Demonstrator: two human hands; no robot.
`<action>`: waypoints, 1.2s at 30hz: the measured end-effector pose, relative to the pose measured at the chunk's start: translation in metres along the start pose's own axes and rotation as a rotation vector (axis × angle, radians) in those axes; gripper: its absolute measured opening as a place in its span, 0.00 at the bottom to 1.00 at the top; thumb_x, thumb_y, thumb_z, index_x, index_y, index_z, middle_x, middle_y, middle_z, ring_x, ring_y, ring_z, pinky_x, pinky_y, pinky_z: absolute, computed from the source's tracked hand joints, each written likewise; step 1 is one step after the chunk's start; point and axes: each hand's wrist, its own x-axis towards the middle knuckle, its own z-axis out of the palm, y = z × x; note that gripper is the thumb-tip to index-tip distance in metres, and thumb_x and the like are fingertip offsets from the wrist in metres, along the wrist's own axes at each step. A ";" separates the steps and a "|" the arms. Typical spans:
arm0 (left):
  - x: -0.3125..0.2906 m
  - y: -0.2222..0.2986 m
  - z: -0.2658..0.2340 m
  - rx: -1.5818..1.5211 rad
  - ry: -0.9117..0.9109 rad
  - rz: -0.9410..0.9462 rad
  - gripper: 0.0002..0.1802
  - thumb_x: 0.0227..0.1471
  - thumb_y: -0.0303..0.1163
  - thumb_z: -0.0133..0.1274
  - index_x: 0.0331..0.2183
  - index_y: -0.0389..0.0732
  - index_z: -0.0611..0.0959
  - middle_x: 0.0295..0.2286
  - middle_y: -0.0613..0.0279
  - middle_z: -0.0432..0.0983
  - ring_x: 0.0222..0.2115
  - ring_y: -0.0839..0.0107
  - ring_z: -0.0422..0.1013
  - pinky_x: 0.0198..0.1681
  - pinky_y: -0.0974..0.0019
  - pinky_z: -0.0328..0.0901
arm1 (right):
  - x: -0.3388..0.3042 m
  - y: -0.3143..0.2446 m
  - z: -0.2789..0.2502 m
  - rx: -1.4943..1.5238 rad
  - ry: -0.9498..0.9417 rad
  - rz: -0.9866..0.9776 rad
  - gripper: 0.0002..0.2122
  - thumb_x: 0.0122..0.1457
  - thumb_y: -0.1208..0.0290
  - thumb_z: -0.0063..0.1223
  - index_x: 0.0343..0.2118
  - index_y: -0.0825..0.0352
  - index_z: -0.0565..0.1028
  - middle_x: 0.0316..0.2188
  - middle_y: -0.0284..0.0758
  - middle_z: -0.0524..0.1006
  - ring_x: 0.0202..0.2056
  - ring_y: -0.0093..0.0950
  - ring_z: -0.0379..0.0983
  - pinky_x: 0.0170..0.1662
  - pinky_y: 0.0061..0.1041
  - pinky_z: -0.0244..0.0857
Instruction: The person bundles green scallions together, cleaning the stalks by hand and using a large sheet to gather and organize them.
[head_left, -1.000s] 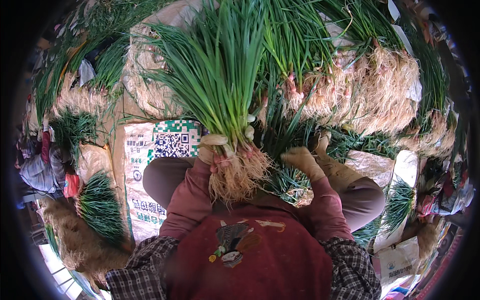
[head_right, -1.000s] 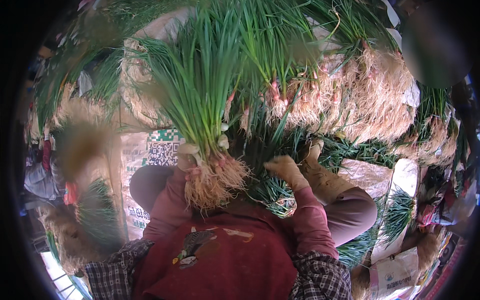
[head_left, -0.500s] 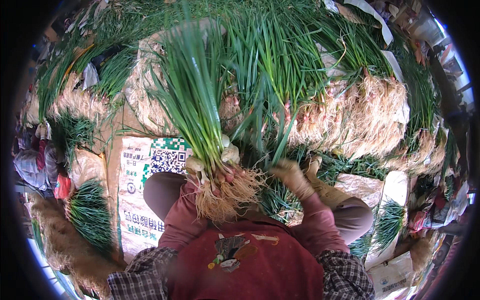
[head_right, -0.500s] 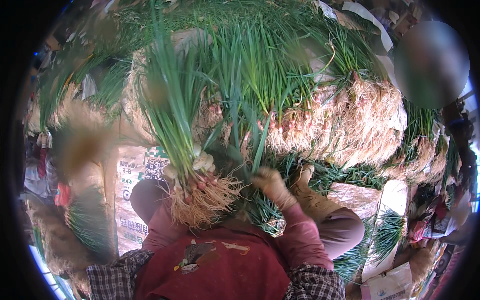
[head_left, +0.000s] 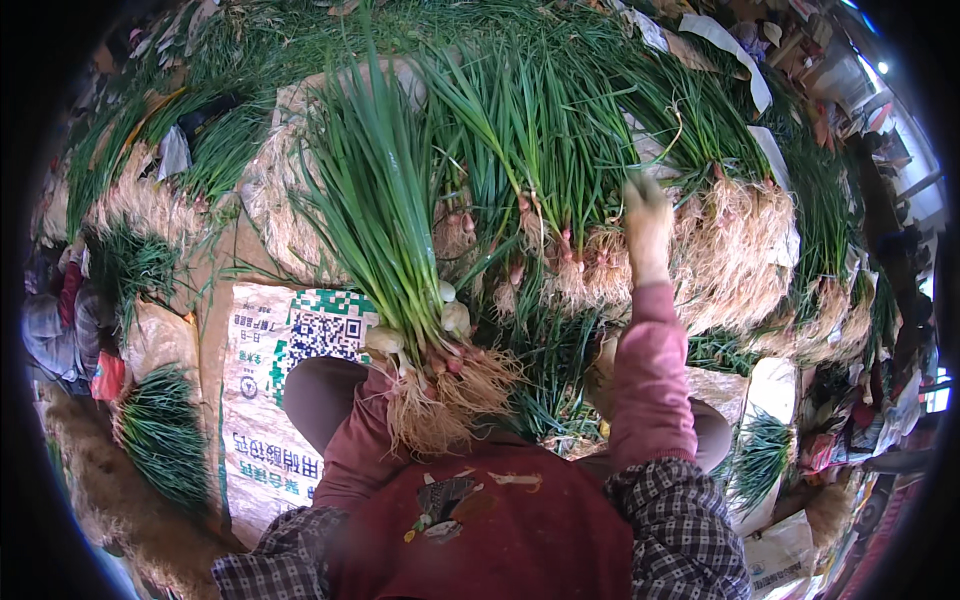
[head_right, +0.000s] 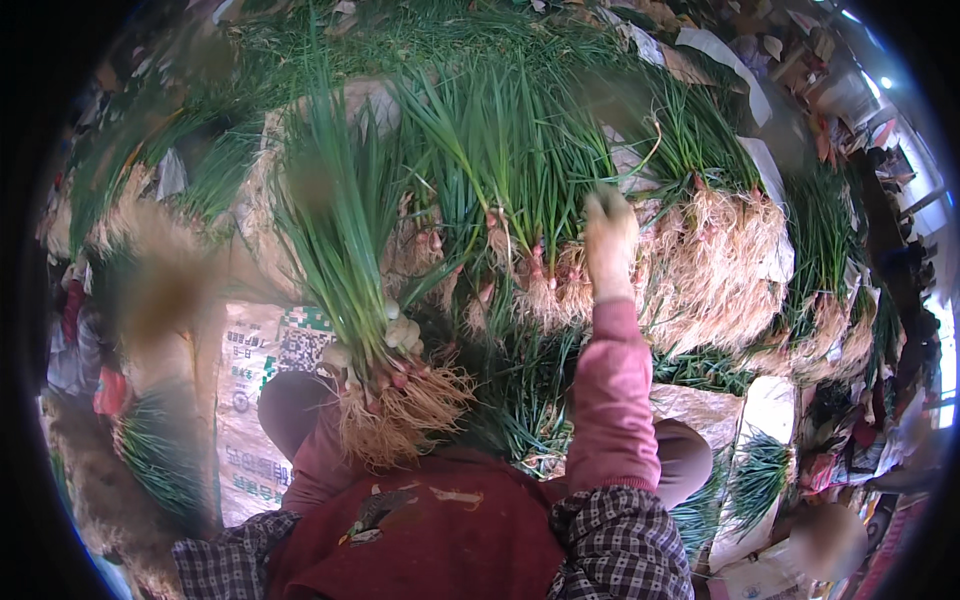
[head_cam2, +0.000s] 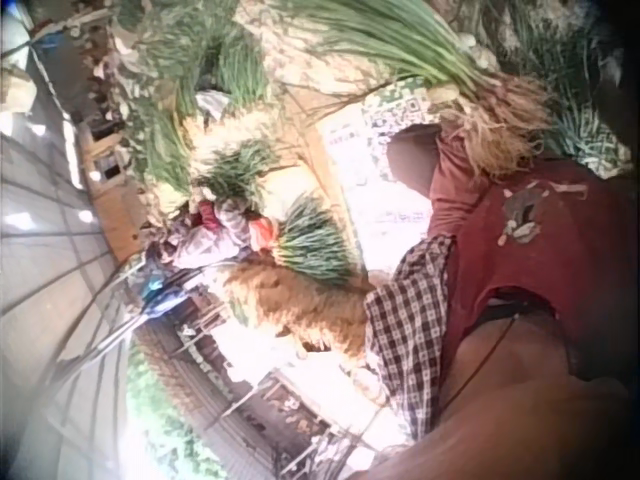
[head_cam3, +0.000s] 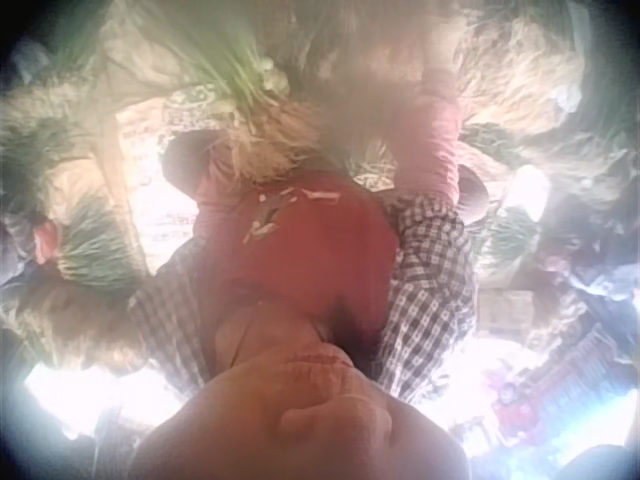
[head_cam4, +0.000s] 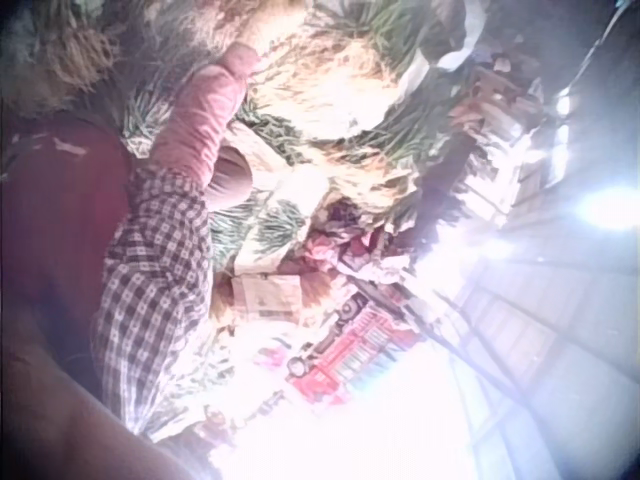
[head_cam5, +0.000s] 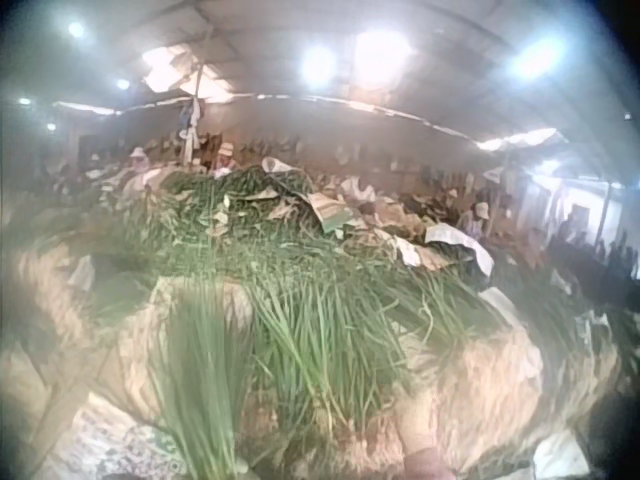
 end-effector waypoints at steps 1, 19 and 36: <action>0.006 -0.005 0.003 -0.038 -0.018 0.041 0.44 0.31 0.33 0.55 0.52 0.30 0.60 0.35 0.52 0.65 0.37 0.58 0.64 0.39 0.50 0.68 | -0.018 0.016 -0.002 -0.060 0.023 0.168 0.21 0.55 0.69 0.51 0.50 0.73 0.66 0.40 0.48 0.74 0.35 0.30 0.75 0.38 0.26 0.72; 0.028 -0.018 0.030 0.069 0.329 -0.109 0.44 0.35 0.35 0.52 0.54 0.29 0.58 0.37 0.48 0.66 0.37 0.53 0.68 0.42 0.44 0.65 | 0.032 0.098 -0.076 0.632 0.059 0.525 0.09 0.56 0.70 0.46 0.34 0.69 0.75 0.22 0.34 0.75 0.22 0.25 0.68 0.25 0.26 0.66; 0.038 -0.028 0.032 0.132 0.298 -0.311 0.39 0.39 0.28 0.50 0.53 0.25 0.56 0.41 0.36 0.66 0.34 0.44 0.73 0.23 0.60 0.74 | -0.074 0.135 -0.047 0.003 0.286 0.343 0.18 0.52 0.79 0.50 0.48 0.69 0.70 0.45 0.43 0.72 0.44 0.32 0.70 0.52 0.27 0.63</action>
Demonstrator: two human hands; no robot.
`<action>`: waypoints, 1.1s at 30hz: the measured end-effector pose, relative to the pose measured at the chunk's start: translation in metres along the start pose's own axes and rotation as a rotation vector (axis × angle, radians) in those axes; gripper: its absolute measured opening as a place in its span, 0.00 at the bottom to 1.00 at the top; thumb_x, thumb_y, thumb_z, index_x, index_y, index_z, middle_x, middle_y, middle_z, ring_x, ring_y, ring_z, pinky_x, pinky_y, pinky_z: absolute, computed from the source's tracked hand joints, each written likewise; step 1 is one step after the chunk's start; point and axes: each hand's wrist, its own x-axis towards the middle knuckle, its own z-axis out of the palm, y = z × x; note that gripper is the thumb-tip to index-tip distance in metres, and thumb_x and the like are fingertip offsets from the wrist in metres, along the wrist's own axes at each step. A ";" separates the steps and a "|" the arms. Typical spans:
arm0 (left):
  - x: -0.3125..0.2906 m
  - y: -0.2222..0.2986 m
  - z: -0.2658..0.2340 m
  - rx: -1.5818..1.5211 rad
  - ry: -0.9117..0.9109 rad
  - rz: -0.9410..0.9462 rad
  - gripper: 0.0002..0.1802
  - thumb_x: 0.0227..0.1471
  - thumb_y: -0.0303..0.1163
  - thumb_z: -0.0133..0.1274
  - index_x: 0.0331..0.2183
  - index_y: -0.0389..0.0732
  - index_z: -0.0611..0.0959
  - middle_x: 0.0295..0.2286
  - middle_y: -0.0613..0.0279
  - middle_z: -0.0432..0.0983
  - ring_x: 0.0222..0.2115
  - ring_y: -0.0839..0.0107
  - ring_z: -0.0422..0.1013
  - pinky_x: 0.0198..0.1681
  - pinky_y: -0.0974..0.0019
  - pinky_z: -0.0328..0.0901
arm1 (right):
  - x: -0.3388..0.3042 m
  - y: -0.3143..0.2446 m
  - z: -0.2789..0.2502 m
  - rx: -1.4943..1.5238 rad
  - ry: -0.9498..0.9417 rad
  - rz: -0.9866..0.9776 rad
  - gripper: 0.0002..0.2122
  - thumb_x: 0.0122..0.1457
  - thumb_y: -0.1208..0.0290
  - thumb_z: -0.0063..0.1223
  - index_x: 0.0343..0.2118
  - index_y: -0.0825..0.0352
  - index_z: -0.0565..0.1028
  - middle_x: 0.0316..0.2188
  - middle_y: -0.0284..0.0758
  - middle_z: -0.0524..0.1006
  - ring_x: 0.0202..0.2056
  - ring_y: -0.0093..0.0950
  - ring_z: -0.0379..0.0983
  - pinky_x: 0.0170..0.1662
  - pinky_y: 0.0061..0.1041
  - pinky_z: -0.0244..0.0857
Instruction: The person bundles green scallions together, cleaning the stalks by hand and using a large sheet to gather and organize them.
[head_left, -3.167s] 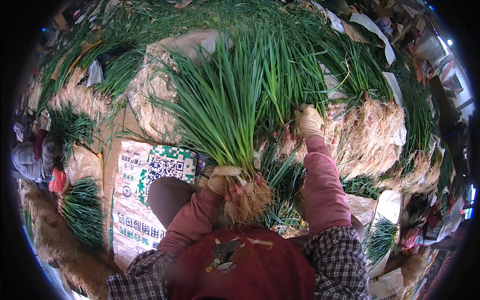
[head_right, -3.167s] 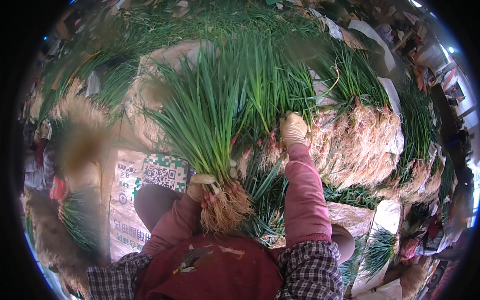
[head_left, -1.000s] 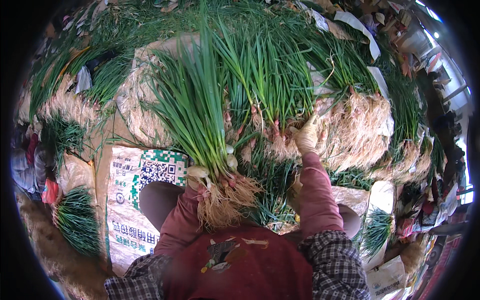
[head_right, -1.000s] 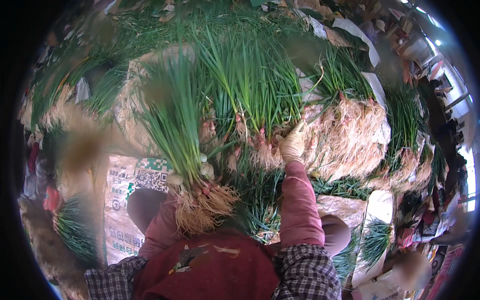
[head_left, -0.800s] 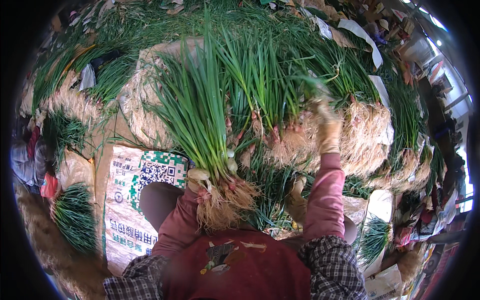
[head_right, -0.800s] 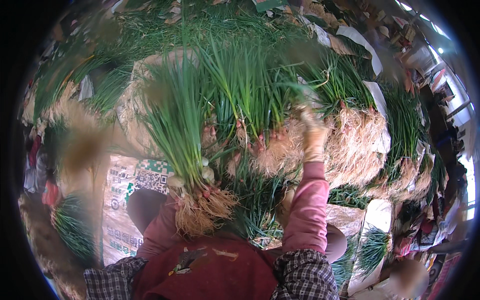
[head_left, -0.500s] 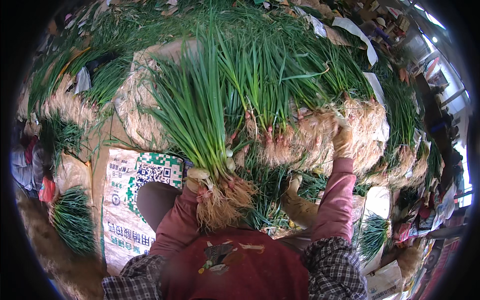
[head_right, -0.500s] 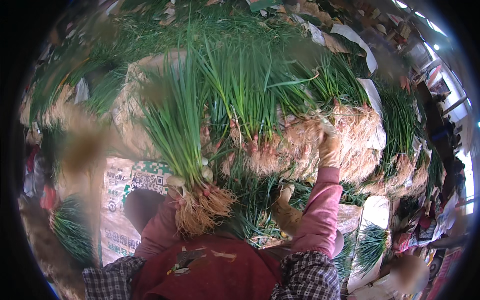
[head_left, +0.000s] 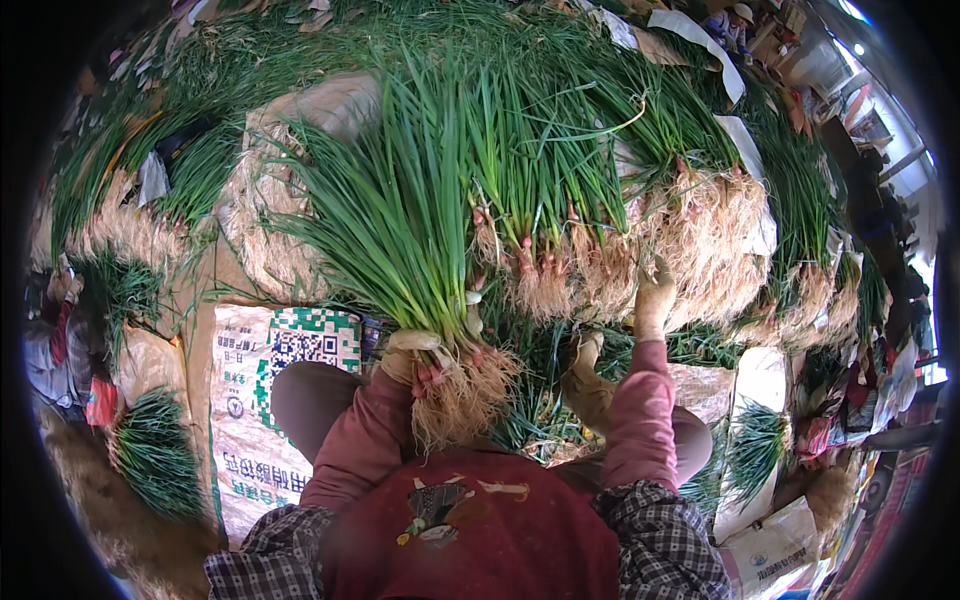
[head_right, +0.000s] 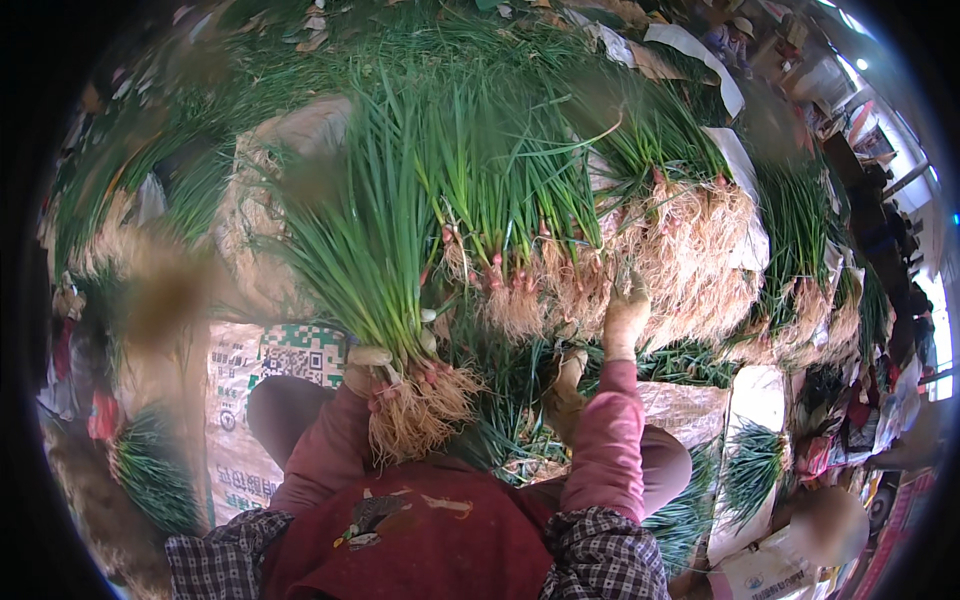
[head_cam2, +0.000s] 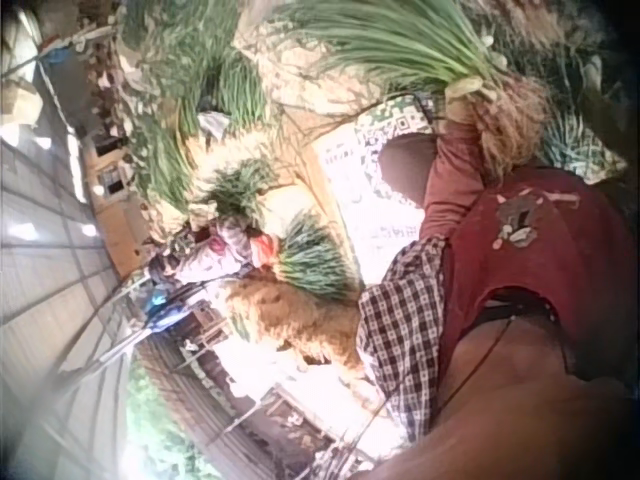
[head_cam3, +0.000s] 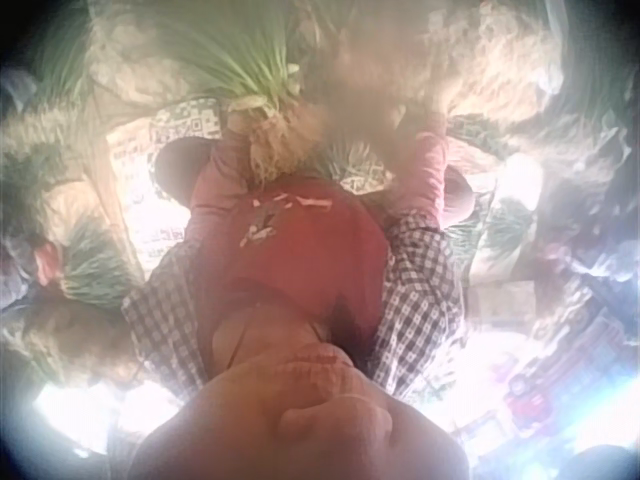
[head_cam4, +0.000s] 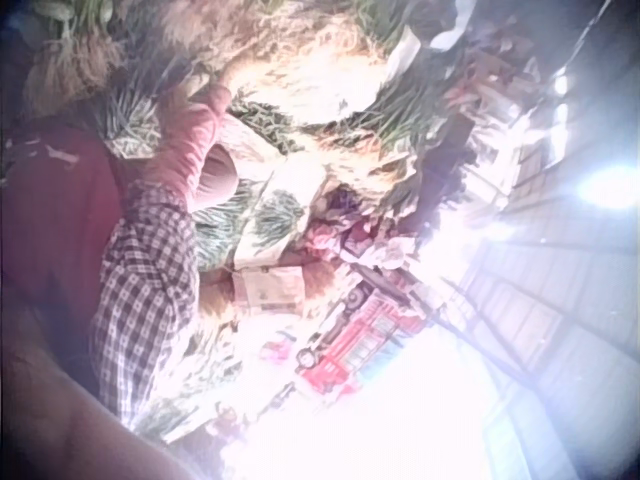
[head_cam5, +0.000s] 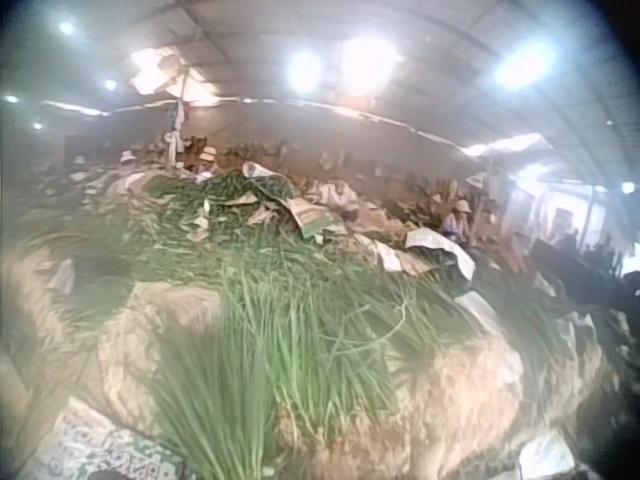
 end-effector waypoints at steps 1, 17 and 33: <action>0.003 0.000 0.002 0.023 0.005 -0.003 0.39 0.39 0.29 0.50 0.53 0.25 0.57 0.41 0.36 0.67 0.34 0.44 0.73 0.23 0.60 0.74 | -0.004 -0.004 0.000 0.130 -0.030 -0.057 0.14 0.53 0.78 0.50 0.44 0.67 0.73 0.42 0.42 0.74 0.42 0.30 0.72 0.50 0.26 0.64; 0.010 -0.019 0.018 0.072 0.190 0.022 0.40 0.32 0.36 0.49 0.51 0.29 0.66 0.45 0.38 0.68 0.39 0.50 0.72 0.38 0.51 0.70 | 0.019 -0.052 0.041 -0.172 -0.396 -0.283 0.03 0.50 0.78 0.50 0.26 0.67 0.76 0.26 0.36 0.75 0.27 0.25 0.71 0.33 0.24 0.69; 0.001 -0.042 -0.025 0.117 0.361 -0.059 0.42 0.32 0.39 0.51 0.53 0.31 0.65 0.44 0.40 0.69 0.34 0.54 0.73 0.32 0.59 0.70 | -0.031 -0.106 0.029 0.842 -0.628 0.338 0.03 0.49 0.78 0.55 0.28 0.68 0.73 0.25 0.39 0.76 0.24 0.23 0.72 0.25 0.17 0.68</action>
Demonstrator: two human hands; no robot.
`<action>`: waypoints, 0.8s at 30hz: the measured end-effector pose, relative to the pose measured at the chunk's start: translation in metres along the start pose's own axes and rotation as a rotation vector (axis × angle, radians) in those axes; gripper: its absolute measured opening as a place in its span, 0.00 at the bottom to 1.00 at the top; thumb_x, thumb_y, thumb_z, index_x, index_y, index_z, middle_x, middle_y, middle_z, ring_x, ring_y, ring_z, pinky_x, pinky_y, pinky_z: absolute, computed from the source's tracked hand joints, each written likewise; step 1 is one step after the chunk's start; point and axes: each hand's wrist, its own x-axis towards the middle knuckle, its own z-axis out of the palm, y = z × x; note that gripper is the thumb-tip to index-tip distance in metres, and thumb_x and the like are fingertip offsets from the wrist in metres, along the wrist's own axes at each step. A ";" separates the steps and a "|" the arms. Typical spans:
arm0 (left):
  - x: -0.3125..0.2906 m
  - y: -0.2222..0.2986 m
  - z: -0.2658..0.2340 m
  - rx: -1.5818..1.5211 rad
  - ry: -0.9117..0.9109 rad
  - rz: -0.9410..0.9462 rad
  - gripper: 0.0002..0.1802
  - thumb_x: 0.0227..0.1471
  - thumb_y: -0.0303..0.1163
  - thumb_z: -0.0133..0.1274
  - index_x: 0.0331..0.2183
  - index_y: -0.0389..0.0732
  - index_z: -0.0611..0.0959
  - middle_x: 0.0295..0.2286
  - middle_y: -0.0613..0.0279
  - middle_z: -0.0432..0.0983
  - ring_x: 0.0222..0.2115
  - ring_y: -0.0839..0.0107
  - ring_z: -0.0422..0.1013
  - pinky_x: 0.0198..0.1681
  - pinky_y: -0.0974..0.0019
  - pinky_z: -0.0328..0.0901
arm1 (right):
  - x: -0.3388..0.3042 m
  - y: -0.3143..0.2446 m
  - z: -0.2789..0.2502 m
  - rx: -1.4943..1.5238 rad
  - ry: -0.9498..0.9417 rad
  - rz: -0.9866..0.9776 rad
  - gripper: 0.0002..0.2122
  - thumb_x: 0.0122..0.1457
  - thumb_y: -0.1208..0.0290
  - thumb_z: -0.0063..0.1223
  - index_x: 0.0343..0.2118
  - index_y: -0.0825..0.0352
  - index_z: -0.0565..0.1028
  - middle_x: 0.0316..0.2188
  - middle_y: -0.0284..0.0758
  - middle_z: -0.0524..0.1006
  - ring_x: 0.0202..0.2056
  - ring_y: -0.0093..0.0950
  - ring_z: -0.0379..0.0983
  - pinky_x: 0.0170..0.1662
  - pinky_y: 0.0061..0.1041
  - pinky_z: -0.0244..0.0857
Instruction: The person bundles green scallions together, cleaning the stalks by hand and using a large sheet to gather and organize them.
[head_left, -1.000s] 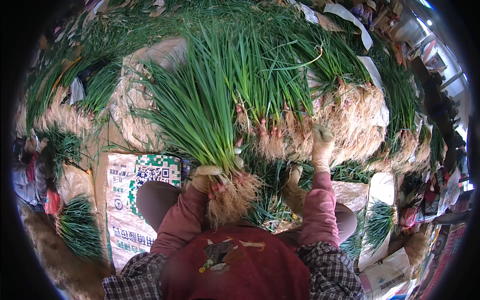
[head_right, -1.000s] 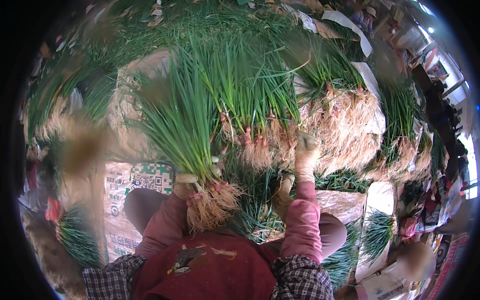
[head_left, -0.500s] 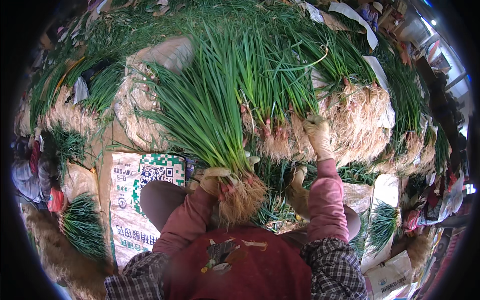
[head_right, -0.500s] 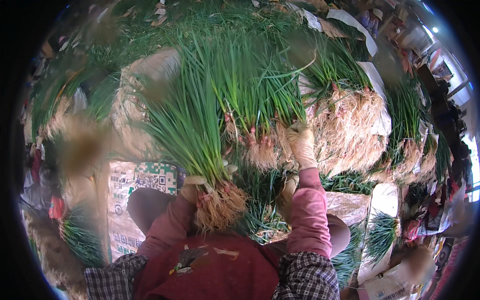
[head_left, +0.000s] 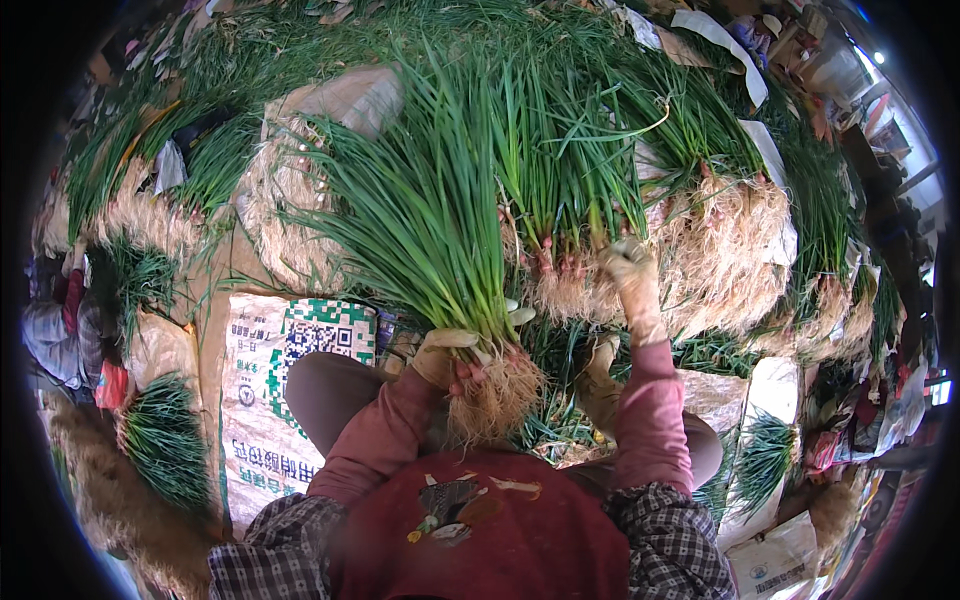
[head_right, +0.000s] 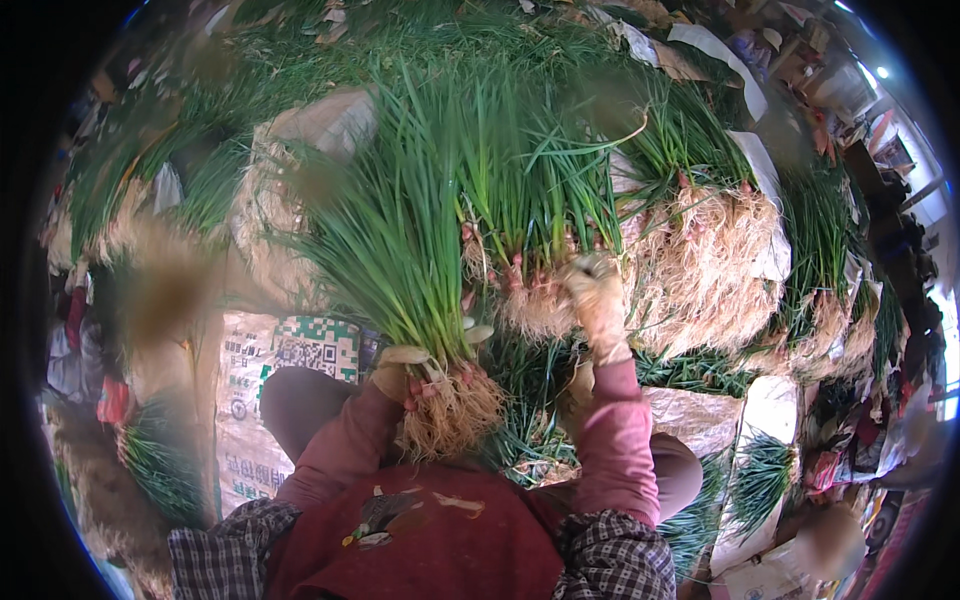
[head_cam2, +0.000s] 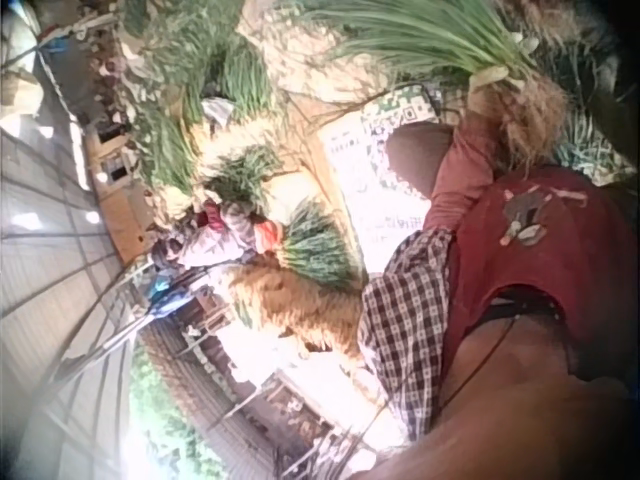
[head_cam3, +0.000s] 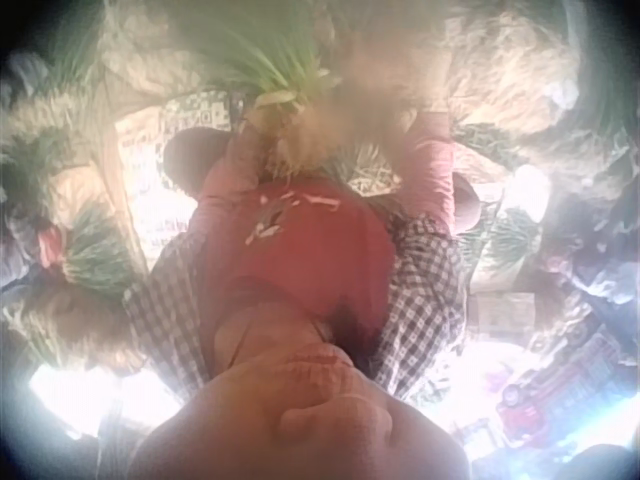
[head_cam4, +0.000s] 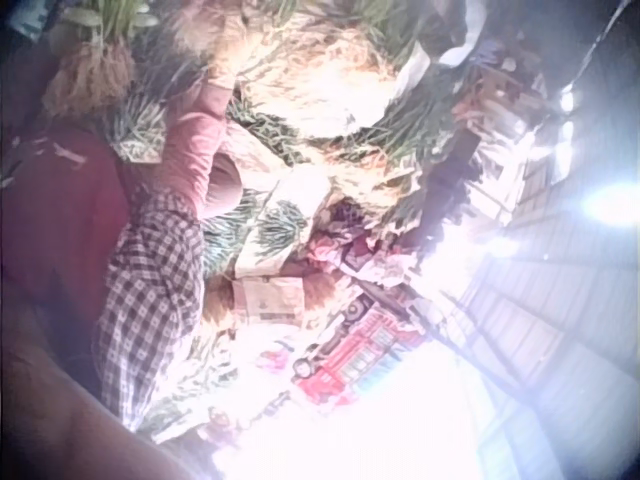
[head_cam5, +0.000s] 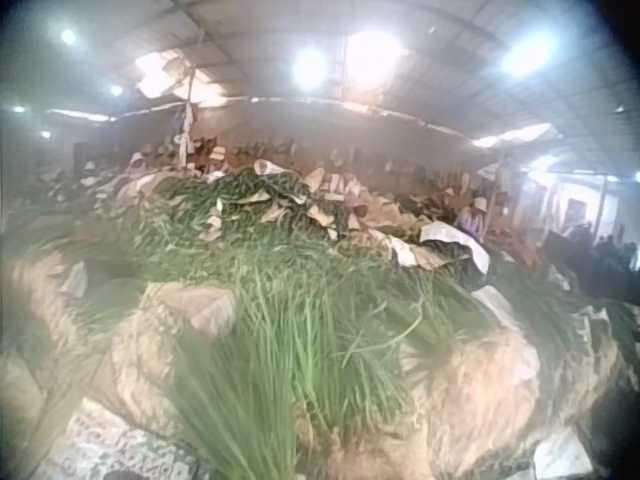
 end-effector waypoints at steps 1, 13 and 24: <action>0.000 0.002 0.002 0.025 -0.016 -0.013 0.40 0.33 0.39 0.51 0.51 0.31 0.67 0.41 0.42 0.70 0.30 0.57 0.73 0.28 0.63 0.69 | -0.032 -0.005 0.017 -0.482 -0.086 -0.094 0.03 0.49 0.79 0.55 0.27 0.67 0.73 0.25 0.37 0.75 0.22 0.21 0.70 0.24 0.20 0.69; 0.010 -0.020 -0.024 0.049 0.083 0.011 0.18 0.41 0.39 0.52 0.24 0.30 0.80 0.17 0.50 0.75 0.11 0.68 0.70 0.08 0.72 0.62 | -0.035 0.070 0.035 0.097 -0.305 0.473 0.14 0.57 0.62 0.52 0.37 0.69 0.72 0.25 0.31 0.75 0.21 0.20 0.67 0.24 0.18 0.58; -0.003 -0.004 0.002 0.132 0.237 -0.116 0.19 0.45 0.41 0.49 0.22 0.31 0.80 0.15 0.52 0.75 0.08 0.74 0.66 0.04 0.76 0.58 | -0.033 0.119 0.041 0.746 -0.277 0.486 0.09 0.58 0.72 0.48 0.40 0.69 0.70 0.29 0.30 0.74 0.22 0.23 0.68 0.22 0.23 0.61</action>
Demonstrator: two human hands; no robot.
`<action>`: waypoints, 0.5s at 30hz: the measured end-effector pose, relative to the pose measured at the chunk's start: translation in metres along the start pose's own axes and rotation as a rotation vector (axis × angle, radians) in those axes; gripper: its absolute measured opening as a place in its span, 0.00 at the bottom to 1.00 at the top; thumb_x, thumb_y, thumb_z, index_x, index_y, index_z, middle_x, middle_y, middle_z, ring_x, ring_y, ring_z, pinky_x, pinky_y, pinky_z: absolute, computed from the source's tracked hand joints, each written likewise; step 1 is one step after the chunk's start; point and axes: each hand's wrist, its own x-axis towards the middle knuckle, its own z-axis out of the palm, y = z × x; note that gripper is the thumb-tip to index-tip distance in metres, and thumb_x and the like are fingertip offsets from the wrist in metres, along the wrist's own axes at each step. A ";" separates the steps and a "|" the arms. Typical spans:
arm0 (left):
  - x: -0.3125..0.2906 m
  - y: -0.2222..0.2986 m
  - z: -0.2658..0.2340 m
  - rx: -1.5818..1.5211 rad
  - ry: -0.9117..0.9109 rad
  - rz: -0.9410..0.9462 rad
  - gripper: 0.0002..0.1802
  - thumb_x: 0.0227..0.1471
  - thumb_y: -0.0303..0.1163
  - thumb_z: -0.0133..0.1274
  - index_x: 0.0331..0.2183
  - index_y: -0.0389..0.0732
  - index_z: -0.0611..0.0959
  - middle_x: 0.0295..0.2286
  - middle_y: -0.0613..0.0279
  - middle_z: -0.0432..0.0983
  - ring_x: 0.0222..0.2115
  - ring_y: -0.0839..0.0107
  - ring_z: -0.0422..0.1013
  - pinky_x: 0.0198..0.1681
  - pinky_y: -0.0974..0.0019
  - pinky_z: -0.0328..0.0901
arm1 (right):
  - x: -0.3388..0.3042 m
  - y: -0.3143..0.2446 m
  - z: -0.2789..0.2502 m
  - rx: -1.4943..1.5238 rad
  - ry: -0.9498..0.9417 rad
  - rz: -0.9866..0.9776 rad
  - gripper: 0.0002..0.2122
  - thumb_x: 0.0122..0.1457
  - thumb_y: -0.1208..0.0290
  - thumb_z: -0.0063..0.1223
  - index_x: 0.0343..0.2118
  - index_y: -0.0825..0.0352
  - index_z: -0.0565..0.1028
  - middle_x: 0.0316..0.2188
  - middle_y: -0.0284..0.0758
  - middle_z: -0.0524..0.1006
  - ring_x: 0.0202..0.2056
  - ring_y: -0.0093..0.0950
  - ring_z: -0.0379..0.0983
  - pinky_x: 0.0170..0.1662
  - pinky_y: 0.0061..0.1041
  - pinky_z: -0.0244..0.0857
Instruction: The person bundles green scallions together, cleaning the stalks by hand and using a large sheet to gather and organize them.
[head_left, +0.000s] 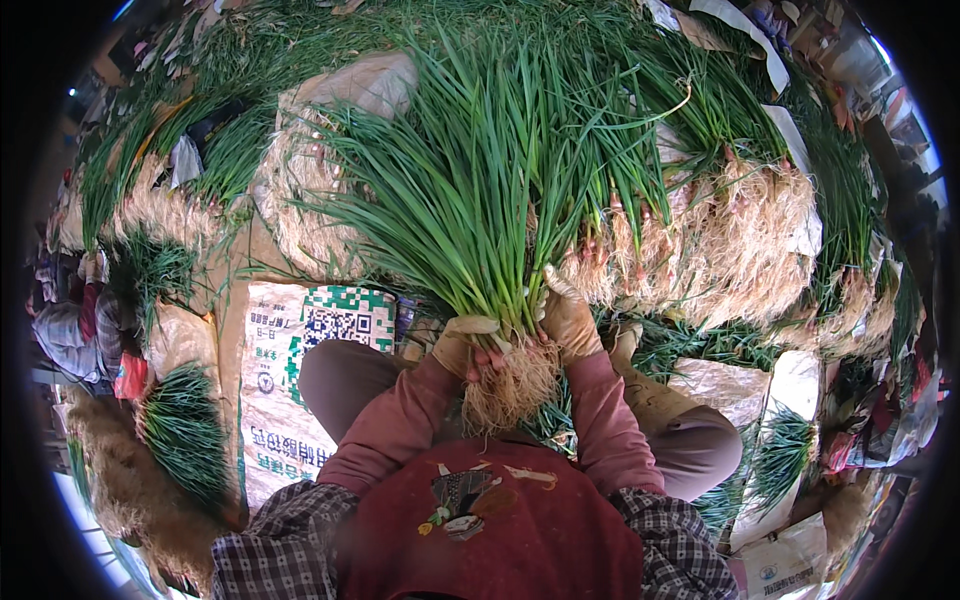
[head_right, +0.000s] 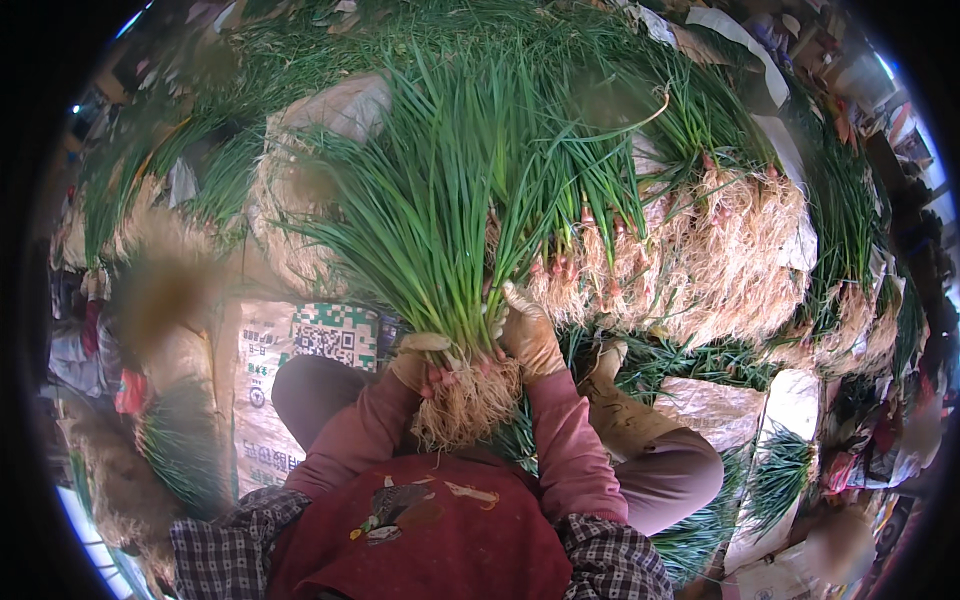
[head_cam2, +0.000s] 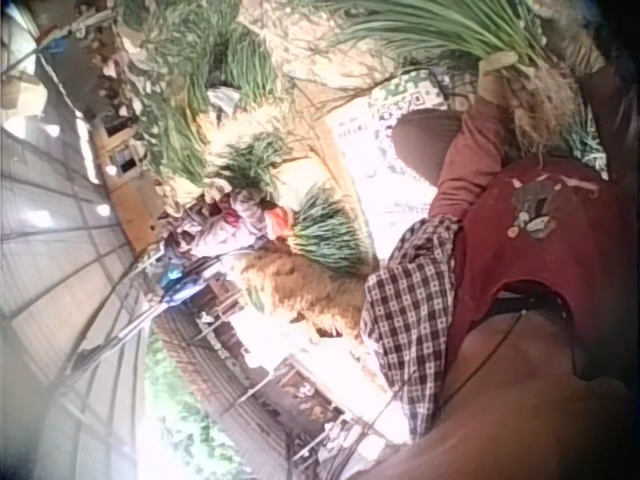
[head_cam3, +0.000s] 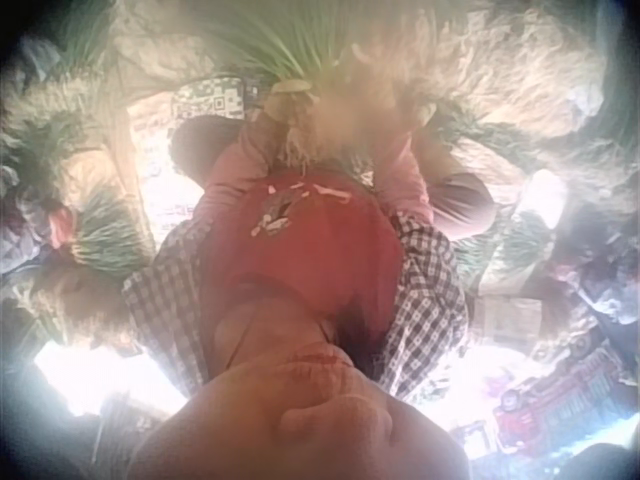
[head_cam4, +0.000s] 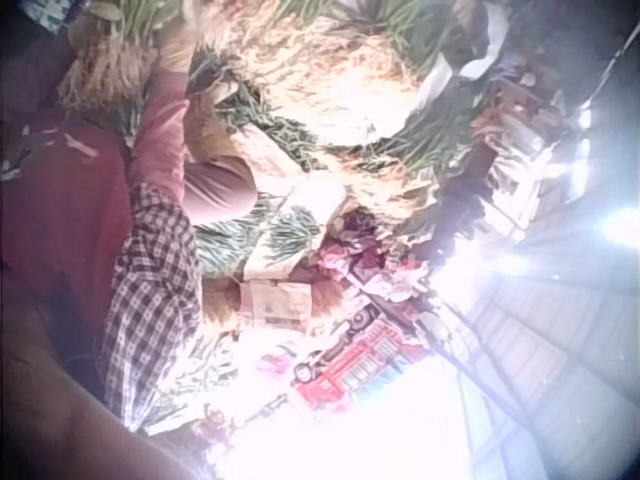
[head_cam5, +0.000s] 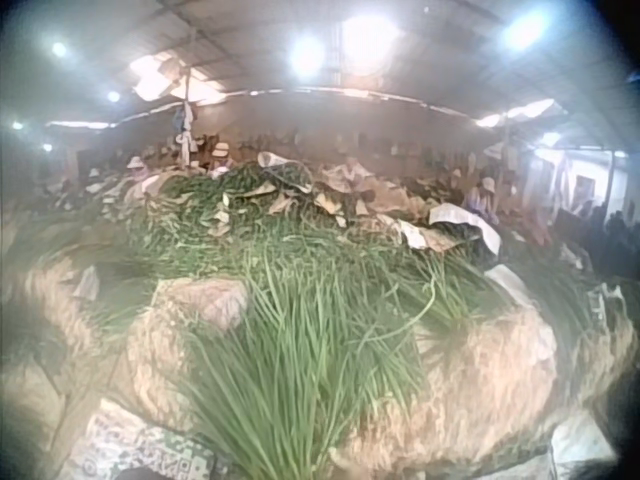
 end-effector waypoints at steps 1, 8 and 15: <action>-0.008 0.007 0.009 0.013 0.064 -0.023 0.19 0.45 0.41 0.49 0.23 0.31 0.80 0.15 0.52 0.75 0.08 0.74 0.66 0.04 0.75 0.58 | -0.002 0.003 -0.004 -0.026 -0.039 -0.030 0.10 0.58 0.72 0.47 0.40 0.70 0.70 0.30 0.32 0.74 0.24 0.25 0.69 0.24 0.24 0.62; -0.009 0.012 0.019 0.078 -0.013 0.018 0.19 0.44 0.41 0.50 0.25 0.32 0.80 0.18 0.54 0.76 0.10 0.75 0.68 0.05 0.76 0.58 | -0.014 0.008 -0.013 0.037 0.014 -0.249 0.17 0.59 0.66 0.45 0.48 0.69 0.65 0.42 0.40 0.72 0.41 0.35 0.67 0.41 0.33 0.62; 0.012 -0.011 -0.006 0.102 -0.065 0.005 0.19 0.41 0.42 0.51 0.26 0.33 0.81 0.18 0.55 0.76 0.10 0.76 0.66 0.07 0.77 0.58 | -0.001 -0.011 0.039 -0.624 0.203 -0.059 0.10 0.59 0.60 0.48 0.32 0.62 0.71 0.15 0.21 0.62 0.17 0.15 0.55 0.18 0.17 0.52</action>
